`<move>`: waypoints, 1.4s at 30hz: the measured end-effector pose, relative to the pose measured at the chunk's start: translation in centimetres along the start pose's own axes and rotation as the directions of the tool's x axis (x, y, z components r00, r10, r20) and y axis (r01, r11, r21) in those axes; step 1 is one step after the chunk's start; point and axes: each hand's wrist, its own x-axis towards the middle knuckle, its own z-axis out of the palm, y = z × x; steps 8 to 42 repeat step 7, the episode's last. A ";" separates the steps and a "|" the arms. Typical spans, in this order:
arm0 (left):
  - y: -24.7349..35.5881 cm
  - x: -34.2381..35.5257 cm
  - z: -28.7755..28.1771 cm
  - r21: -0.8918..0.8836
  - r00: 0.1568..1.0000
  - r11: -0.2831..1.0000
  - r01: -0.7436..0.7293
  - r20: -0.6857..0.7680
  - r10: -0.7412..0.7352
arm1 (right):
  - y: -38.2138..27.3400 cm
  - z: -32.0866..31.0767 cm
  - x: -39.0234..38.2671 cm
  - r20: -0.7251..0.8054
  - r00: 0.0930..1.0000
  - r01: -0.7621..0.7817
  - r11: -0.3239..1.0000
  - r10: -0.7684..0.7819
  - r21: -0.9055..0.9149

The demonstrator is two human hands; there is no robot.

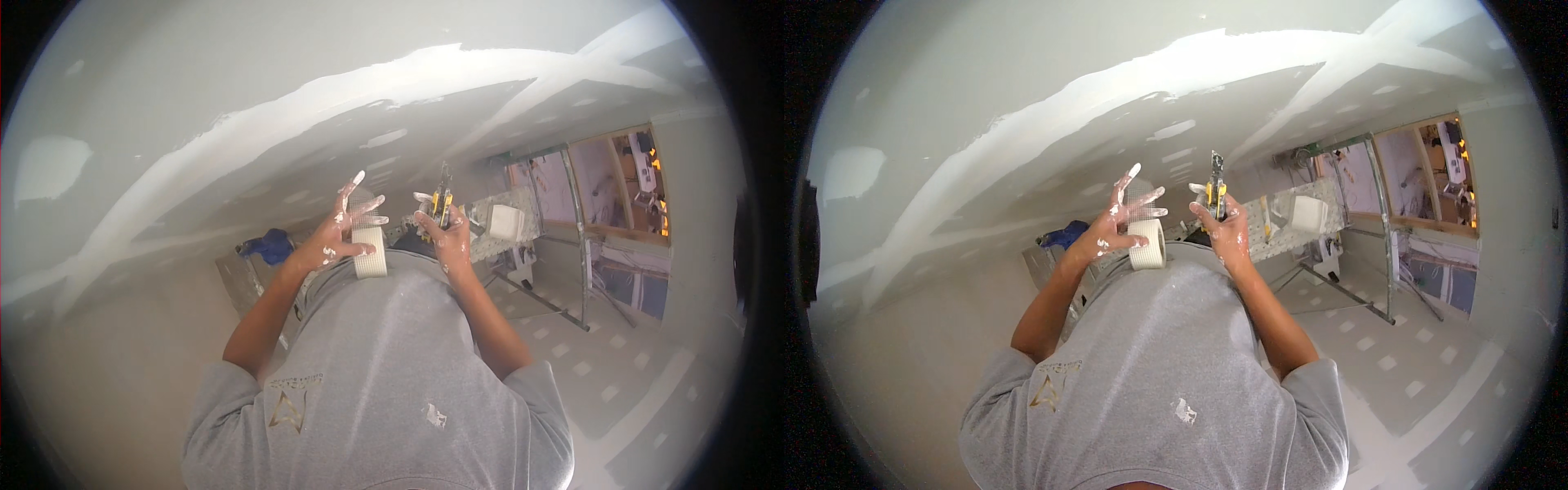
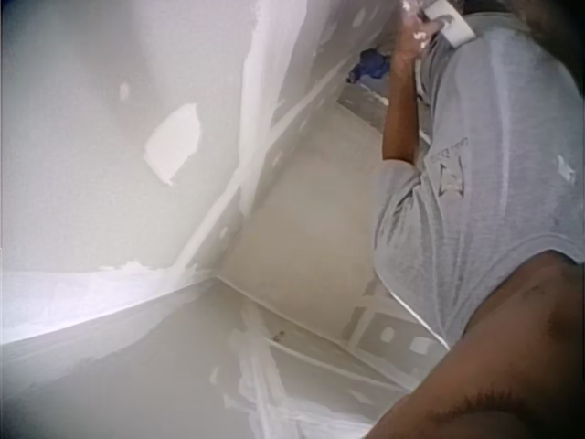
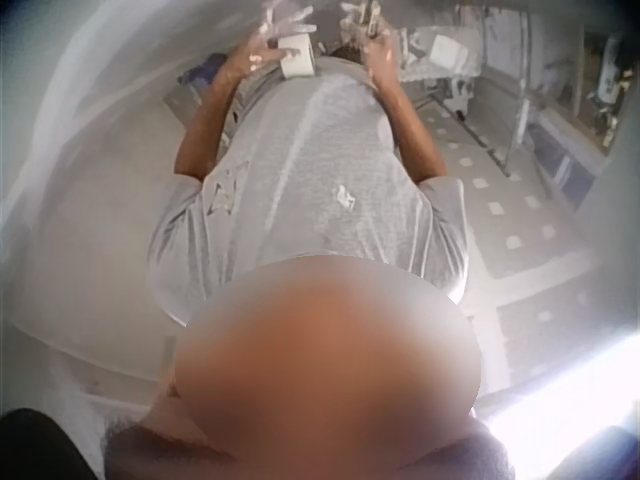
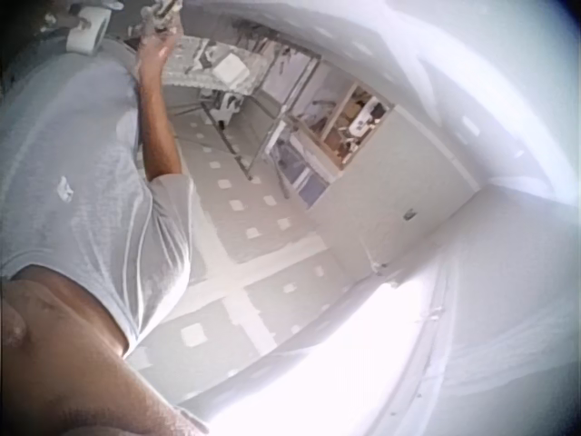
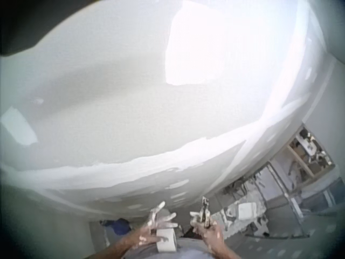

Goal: Applying mesh tape and joint compound to seams on a drywall ceiling while standing on a scaffold.

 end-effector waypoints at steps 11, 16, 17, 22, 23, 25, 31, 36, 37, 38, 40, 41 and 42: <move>-2.6 -0.6 -0.9 0.067 0.998 0.996 0.054 0.015 -0.055 | -0.3 0.7 2.2 0.190 0.982 0.046 0.988 -0.017 -0.151; -2.6 -0.6 -0.9 0.067 0.998 0.996 0.054 0.015 -0.055 | -0.3 0.7 2.2 0.190 0.982 0.046 0.988 -0.017 -0.151; -2.6 -0.6 -0.9 0.067 0.998 0.996 0.054 0.015 -0.055 | -0.3 0.7 2.2 0.190 0.982 0.046 0.988 -0.017 -0.151; -2.6 -0.6 -0.9 0.067 0.998 0.996 0.054 0.015 -0.055 | -0.3 0.7 2.2 0.190 0.982 0.046 0.988 -0.017 -0.151; -2.6 -0.6 -0.9 0.067 0.998 0.996 0.054 0.015 -0.055 | -0.3 0.7 2.2 0.190 0.982 0.046 0.988 -0.017 -0.151; -2.6 -0.6 -0.9 0.067 0.998 0.996 0.054 0.015 -0.055 | -0.3 0.7 2.2 0.190 0.982 0.046 0.988 -0.017 -0.151; -2.6 -0.6 -0.9 0.067 0.998 0.996 0.054 0.015 -0.055 | -0.3 0.7 2.2 0.190 0.982 0.046 0.988 -0.017 -0.151; -2.6 -0.6 -0.9 0.067 0.998 0.996 0.054 0.015 -0.055 | -0.3 0.7 2.2 0.190 0.982 0.046 0.988 -0.017 -0.151; -2.6 -0.6 -0.9 0.067 0.998 0.996 0.054 0.015 -0.055 | -0.3 0.7 2.2 0.190 0.982 0.046 0.988 -0.017 -0.151; -2.6 -0.6 -0.9 0.067 0.998 0.996 0.054 0.015 -0.055 | -0.3 0.7 2.2 0.190 0.982 0.046 0.988 -0.017 -0.151; -2.6 -0.6 -0.9 0.067 0.998 0.996 0.054 0.015 -0.055 | -0.3 0.7 2.2 0.190 0.982 0.046 0.988 -0.017 -0.151; -2.6 -0.6 -0.9 0.067 0.998 0.996 0.054 0.015 -0.055 | -0.3 0.7 2.2 0.190 0.982 0.046 0.988 -0.017 -0.151; -2.6 -0.6 -0.9 0.067 0.998 0.996 0.054 0.015 -0.055 | -0.3 0.7 2.2 0.190 0.982 0.046 0.988 -0.017 -0.151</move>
